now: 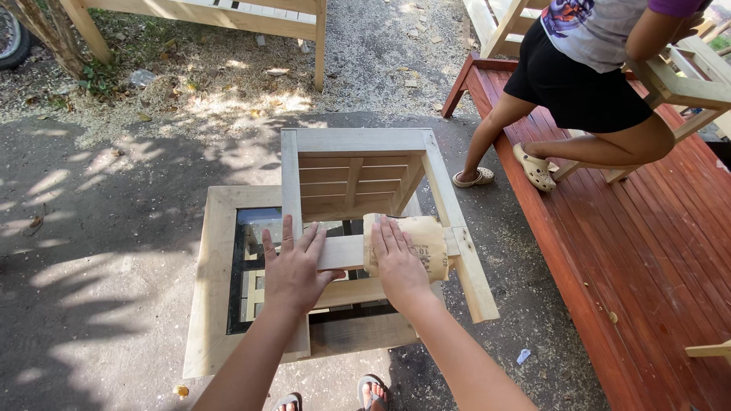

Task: The person sands the edges and surfaces of a wooden stool frame using a sanding block. They work on multiple sides and corners of the stool, smoothing the wood by hand.

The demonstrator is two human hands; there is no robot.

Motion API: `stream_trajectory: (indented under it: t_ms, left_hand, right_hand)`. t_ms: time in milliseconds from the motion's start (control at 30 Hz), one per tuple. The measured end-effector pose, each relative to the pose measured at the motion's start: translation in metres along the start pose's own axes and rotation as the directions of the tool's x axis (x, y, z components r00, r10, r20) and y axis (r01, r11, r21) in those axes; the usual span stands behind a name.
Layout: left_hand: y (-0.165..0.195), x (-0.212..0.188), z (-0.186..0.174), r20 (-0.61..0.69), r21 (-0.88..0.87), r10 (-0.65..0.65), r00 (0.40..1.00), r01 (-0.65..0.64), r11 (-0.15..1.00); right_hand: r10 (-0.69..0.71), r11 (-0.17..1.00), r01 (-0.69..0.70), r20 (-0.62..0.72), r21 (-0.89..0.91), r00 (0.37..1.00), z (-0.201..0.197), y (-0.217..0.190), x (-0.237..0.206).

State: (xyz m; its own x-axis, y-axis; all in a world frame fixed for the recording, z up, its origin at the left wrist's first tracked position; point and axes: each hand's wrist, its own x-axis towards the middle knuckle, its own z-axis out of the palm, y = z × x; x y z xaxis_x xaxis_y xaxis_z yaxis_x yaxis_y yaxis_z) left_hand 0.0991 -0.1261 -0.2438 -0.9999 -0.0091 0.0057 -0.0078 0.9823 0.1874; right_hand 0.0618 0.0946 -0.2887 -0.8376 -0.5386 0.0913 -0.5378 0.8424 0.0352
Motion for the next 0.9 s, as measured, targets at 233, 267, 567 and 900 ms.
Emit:
stream_trajectory:
  t_ms: [233,267,567,900]
  left_hand:
    - [0.0,0.001,0.004,0.0,-0.037,0.011,1.0,-0.011,0.999]
    - [-0.002,0.001,0.006,0.008,-0.044,0.01,1.0,-0.01,0.999]
    - [0.015,0.021,0.015,-0.025,-0.363,0.169,0.985,-0.167,0.917]
    - [0.061,0.063,-0.072,0.432,-0.896,0.215,0.876,0.389,0.216]
  right_hand:
    - [-0.009,1.0,0.008,-0.053,-0.021,0.999,0.002,0.003,-0.012]
    - [0.014,0.999,-0.016,-0.042,-0.035,0.999,0.002,0.005,-0.009]
    - [0.16,0.019,-0.111,0.106,0.994,0.981,-0.066,0.061,-0.022]
    - [0.139,-0.697,-0.074,0.236,0.713,0.962,-0.084,0.058,0.009]
